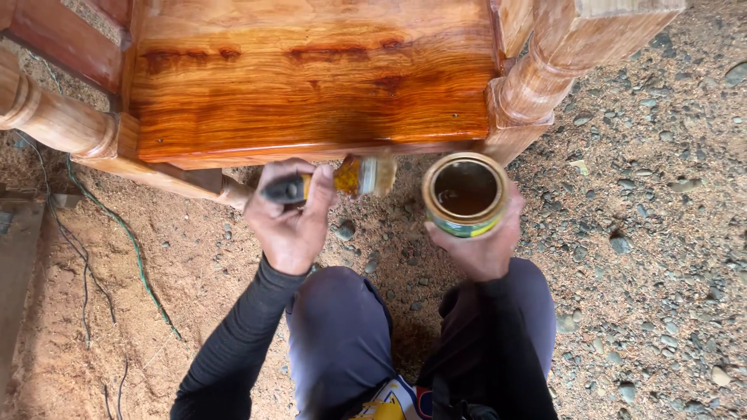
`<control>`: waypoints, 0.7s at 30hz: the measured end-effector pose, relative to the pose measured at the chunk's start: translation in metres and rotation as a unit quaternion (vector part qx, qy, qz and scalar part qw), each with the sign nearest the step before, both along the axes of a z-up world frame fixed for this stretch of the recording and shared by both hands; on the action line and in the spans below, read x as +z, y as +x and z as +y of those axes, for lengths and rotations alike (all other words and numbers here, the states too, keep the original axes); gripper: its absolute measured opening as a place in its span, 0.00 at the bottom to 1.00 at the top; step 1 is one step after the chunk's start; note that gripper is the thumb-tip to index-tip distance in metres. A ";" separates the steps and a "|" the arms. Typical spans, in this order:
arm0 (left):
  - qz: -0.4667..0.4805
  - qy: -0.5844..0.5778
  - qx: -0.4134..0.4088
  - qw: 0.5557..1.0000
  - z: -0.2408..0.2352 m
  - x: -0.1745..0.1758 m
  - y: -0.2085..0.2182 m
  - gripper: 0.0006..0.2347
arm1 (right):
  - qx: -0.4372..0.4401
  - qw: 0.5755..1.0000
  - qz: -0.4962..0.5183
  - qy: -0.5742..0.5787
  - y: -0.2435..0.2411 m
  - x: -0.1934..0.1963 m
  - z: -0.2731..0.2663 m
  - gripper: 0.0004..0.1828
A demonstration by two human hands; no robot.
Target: The person applies a dark wood finish to a wooden chair using a paintbrush. They repeatedly dip the brush into a can of varnish and spread it evenly across the seat and legs of the chair.
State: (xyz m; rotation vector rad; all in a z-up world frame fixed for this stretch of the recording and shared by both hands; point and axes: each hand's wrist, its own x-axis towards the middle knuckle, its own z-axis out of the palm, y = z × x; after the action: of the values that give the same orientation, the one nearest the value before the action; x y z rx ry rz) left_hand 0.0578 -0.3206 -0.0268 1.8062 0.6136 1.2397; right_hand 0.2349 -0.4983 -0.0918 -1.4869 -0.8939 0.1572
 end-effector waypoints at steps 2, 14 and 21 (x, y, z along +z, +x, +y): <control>0.029 0.087 0.043 0.995 -0.015 0.007 0.001 0.07 | -0.036 0.999 -0.025 0.027 0.006 0.000 -0.012 0.53; -0.017 0.202 -0.110 0.973 -0.100 -0.032 0.056 0.11 | -0.200 0.962 -0.170 -0.072 0.023 0.007 -0.064 0.56; -0.019 0.200 -0.084 0.976 -0.104 -0.051 0.082 0.11 | -0.198 0.964 -0.159 -0.077 0.026 -0.005 -0.071 0.60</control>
State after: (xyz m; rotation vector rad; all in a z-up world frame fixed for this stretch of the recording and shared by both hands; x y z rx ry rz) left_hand 0.1398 -0.4246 -0.0777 2.1068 0.1868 1.3464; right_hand 0.2614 -0.5690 -0.0971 -1.8387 -0.8289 -0.3222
